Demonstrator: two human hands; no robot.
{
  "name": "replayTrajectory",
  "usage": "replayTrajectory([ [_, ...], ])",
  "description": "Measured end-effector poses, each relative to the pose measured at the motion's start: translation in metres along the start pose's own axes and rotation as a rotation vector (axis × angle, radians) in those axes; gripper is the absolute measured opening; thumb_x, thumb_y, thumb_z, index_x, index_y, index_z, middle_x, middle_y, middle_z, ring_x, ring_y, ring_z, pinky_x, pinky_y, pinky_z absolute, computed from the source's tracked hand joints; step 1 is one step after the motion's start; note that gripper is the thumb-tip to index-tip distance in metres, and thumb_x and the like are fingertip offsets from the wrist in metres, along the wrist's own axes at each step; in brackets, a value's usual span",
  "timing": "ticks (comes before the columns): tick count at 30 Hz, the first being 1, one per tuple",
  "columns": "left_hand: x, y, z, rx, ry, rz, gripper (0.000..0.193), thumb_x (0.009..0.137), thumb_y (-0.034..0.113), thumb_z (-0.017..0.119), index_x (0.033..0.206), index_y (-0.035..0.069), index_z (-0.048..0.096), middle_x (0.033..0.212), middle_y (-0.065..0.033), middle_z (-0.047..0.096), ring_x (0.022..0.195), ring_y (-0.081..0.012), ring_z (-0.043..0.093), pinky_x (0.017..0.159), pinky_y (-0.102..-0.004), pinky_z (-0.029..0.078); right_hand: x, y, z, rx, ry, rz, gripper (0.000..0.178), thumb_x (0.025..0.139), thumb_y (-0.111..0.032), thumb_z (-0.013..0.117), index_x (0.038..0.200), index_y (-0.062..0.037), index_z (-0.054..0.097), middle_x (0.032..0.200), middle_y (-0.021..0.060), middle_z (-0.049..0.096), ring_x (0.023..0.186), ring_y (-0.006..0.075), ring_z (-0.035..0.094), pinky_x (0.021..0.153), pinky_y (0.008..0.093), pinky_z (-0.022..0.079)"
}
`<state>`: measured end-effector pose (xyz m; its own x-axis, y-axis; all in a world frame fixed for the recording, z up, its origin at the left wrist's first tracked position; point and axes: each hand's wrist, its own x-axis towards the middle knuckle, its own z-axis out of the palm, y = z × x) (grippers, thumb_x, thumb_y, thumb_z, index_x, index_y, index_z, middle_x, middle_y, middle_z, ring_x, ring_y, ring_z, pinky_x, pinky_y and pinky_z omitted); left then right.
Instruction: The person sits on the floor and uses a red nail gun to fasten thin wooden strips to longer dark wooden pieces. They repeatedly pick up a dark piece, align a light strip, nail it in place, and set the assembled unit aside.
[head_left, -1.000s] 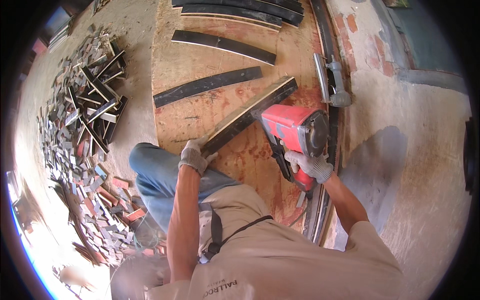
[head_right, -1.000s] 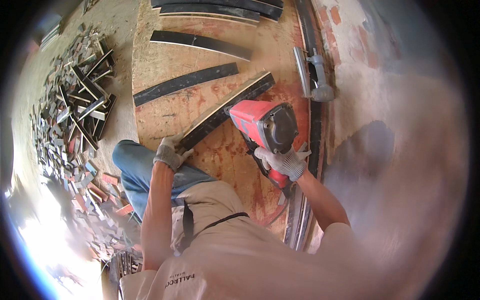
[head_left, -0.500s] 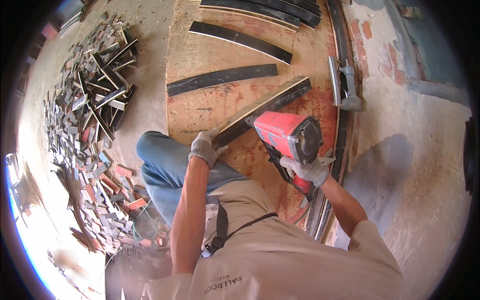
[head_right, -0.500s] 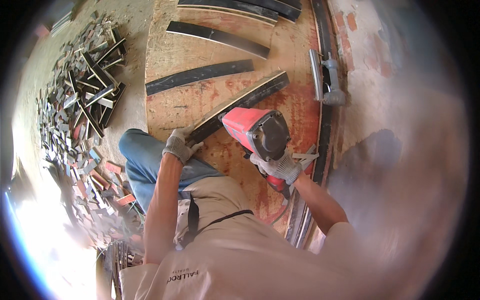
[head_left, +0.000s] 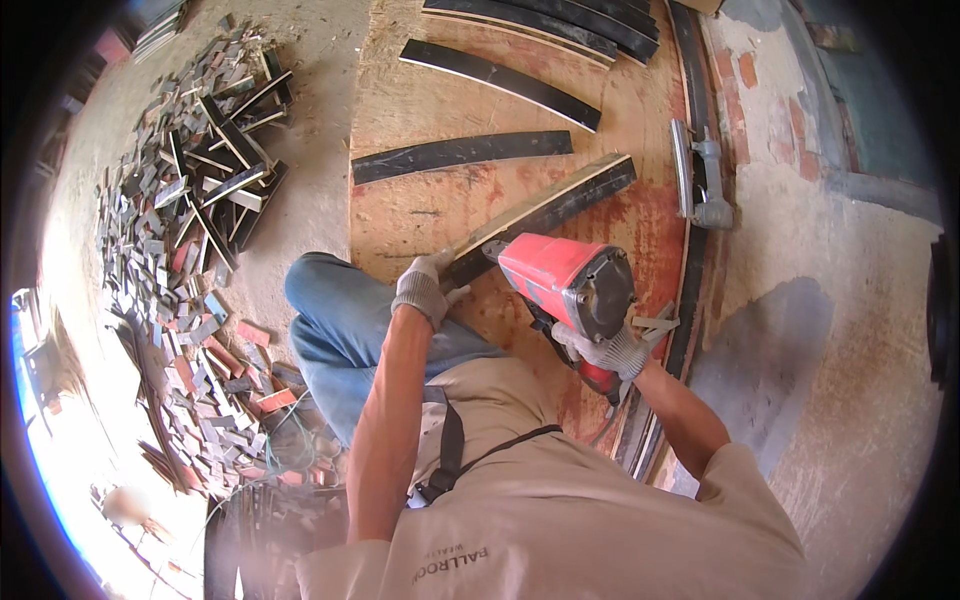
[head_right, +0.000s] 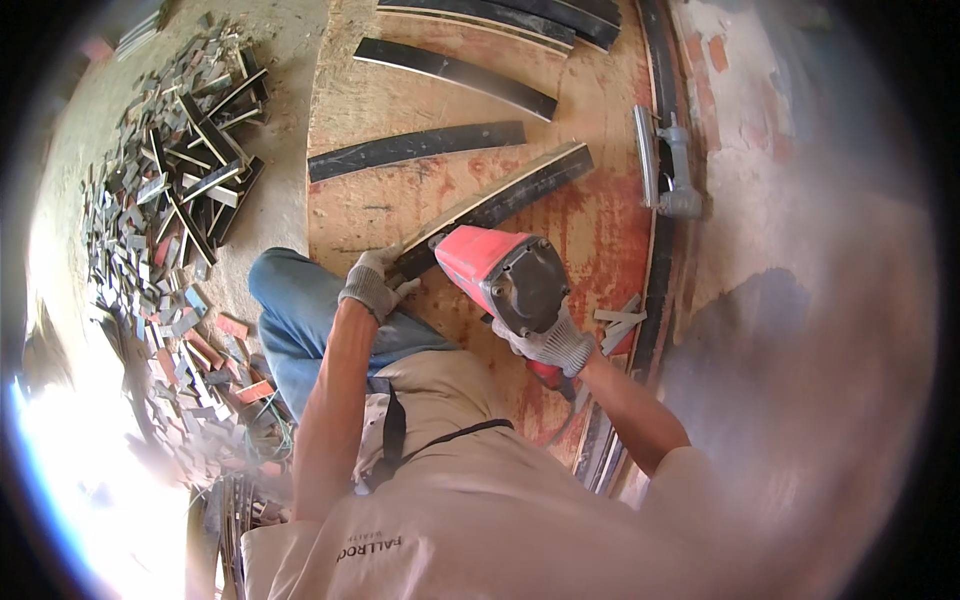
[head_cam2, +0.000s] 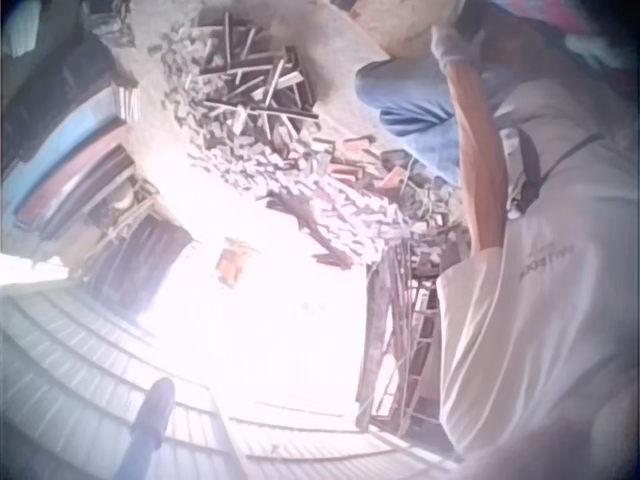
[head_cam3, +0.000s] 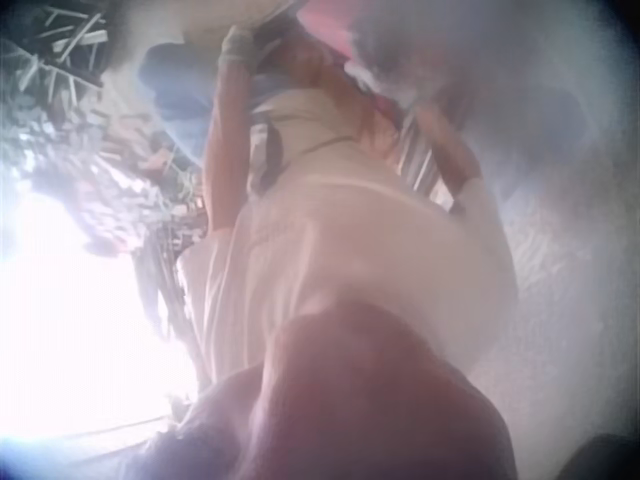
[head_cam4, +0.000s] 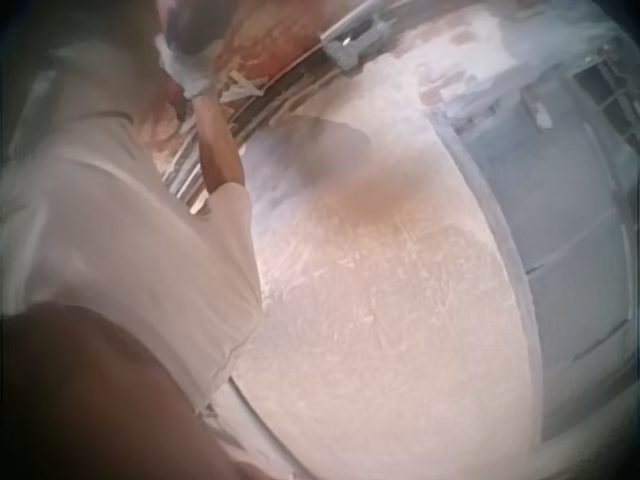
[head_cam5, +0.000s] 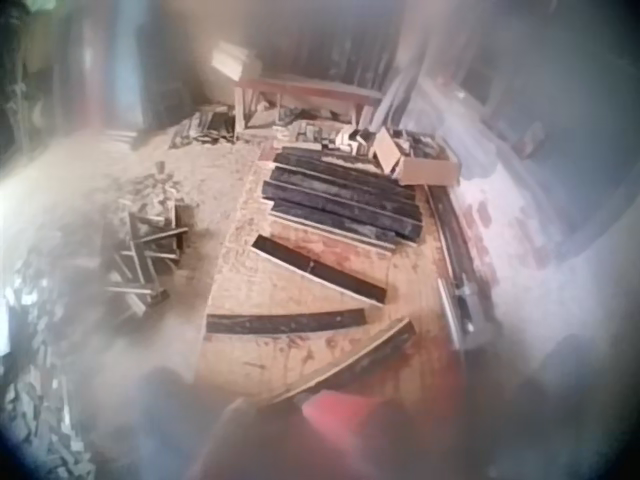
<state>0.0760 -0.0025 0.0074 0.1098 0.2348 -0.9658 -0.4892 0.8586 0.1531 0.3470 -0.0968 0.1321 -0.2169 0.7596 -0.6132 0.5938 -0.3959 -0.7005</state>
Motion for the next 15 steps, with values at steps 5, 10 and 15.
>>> replayTrajectory([
  [5,0.003,0.0,-0.004,-0.01,-0.014,0.014,0.033,0.098,0.029,0.068,0.122,0.006,0.063,0.12,-0.0123,0.065,0.11,-0.0313,0.062,0.089,-0.0473,0.058,-0.002,0.005,0.0,-0.123,-0.001,-0.06,0.043,0.094,-0.028,0.073,0.134,-0.017,0.062,0.128,0.0069,0.066,0.117,0.0251,0.063,0.103,0.0425,0.05],
  [10,0.001,-0.002,-0.001,-0.02,-0.029,0.0,0.034,0.098,0.028,0.068,0.124,0.006,0.063,0.126,-0.0124,0.061,0.113,-0.0321,0.061,0.089,-0.048,0.058,0.006,0.017,0.01,-0.486,0.121,-0.486,0.041,0.095,-0.027,0.072,0.134,-0.0173,0.063,0.137,0.0073,0.063,0.126,0.0289,0.06,0.106,0.044,0.049],
  [15,0.006,0.001,-0.008,-0.002,0.024,0.012,0.035,0.098,0.028,0.069,0.125,0.006,0.063,0.121,-0.0115,0.065,0.112,-0.0313,0.062,0.089,-0.0484,0.058,0.0,-0.001,0.016,-0.193,0.058,-0.276,0.049,0.088,-0.022,0.078,0.135,-0.0151,0.062,0.134,0.0081,0.065,0.122,0.0274,0.062,0.105,0.042,0.049],
])
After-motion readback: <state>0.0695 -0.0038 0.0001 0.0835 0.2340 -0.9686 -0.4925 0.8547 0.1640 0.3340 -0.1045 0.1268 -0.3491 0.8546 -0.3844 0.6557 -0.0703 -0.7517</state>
